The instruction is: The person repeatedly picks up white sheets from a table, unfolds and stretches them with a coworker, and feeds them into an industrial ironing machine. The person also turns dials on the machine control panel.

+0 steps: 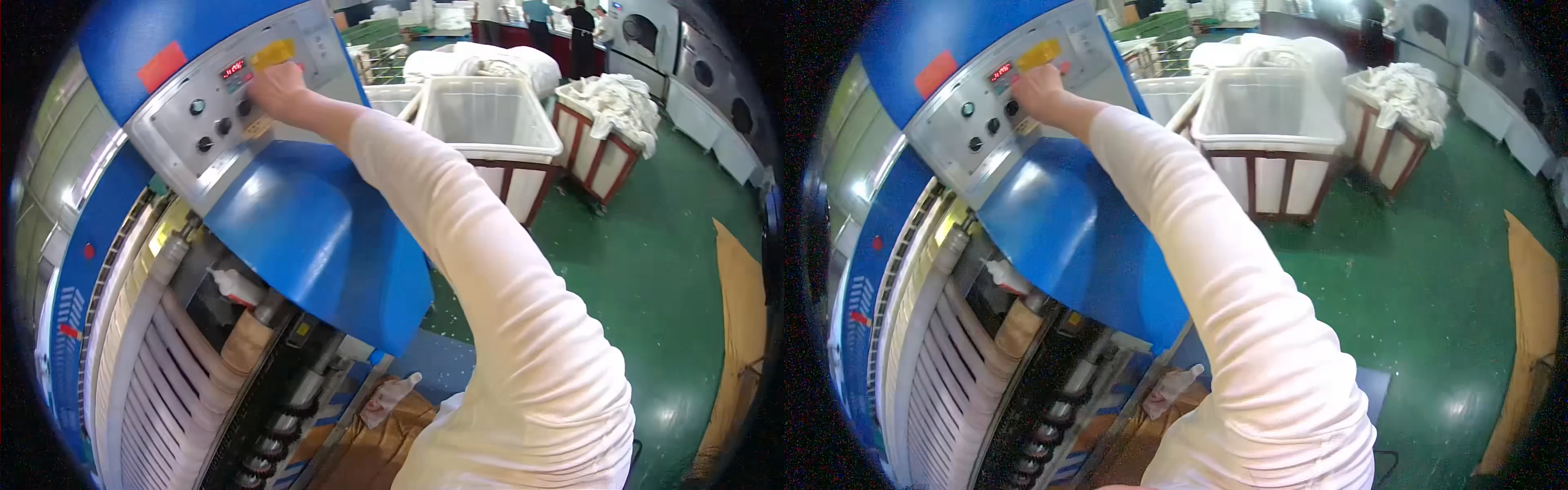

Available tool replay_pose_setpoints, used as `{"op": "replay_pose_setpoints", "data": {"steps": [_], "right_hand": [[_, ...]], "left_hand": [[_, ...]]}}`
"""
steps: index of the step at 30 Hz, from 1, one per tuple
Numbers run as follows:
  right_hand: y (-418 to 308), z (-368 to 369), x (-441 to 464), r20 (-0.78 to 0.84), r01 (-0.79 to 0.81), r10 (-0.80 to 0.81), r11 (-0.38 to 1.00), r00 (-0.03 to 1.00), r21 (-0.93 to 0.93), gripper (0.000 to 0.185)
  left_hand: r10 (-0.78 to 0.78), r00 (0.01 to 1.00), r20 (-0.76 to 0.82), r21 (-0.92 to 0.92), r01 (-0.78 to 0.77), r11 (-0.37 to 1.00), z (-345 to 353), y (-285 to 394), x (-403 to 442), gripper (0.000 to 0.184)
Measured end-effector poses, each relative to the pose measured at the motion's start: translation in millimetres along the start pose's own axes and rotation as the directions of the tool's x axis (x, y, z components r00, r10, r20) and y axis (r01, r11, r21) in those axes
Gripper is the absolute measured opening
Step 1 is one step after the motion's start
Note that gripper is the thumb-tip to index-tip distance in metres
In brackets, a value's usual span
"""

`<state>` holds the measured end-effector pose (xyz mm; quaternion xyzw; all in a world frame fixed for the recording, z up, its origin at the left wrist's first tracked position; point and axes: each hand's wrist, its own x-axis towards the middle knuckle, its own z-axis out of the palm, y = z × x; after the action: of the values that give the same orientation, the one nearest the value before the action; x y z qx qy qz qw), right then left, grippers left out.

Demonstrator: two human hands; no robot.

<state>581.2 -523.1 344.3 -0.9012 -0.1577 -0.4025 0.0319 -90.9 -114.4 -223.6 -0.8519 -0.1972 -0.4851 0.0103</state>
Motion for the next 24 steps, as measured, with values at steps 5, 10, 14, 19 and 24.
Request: {"op": "replay_pose_setpoints", "data": {"steps": [5, 10, 14, 19, 24], "right_hand": [[3.2, 13.5, 0.7, 0.076, -0.134, 0.121, 0.971, 0.99, 0.197, 0.02], [12.7, 10.0, 3.6, 0.164, -0.145, 0.111, 0.967, 0.98, 0.21, 0.022], [6.9, -19.7, -13.2, 0.183, -0.137, 0.088, 0.953, 0.979, 0.272, 0.023], [-27.4, -112.1, -98.4, 0.079, 0.088, -0.178, 0.768, 0.981, 0.634, 0.03], [-109.7, -178.9, -227.7, -0.129, 0.15, -0.553, -0.007, 0.823, 0.989, 0.025]], "left_hand": [[0.024, 0.999, -0.036, -0.168, -0.029, 0.985, 25.3, 27.8, 23.3, 0.021], [0.024, 0.996, -0.088, -0.306, -0.05, 0.951, 33.3, 64.1, 49.1, 0.023], [0.015, 0.991, -0.132, -0.411, -0.069, 0.909, 30.1, 93.2, 71.3, 0.024], [0.0, 0.978, -0.208, -0.521, -0.111, 0.846, 12.8, 126.0, 108.4, 0.026], [-0.032, 0.969, -0.244, -0.592, -0.123, 0.796, -47.8, 154.6, 128.3, 0.028]]}}
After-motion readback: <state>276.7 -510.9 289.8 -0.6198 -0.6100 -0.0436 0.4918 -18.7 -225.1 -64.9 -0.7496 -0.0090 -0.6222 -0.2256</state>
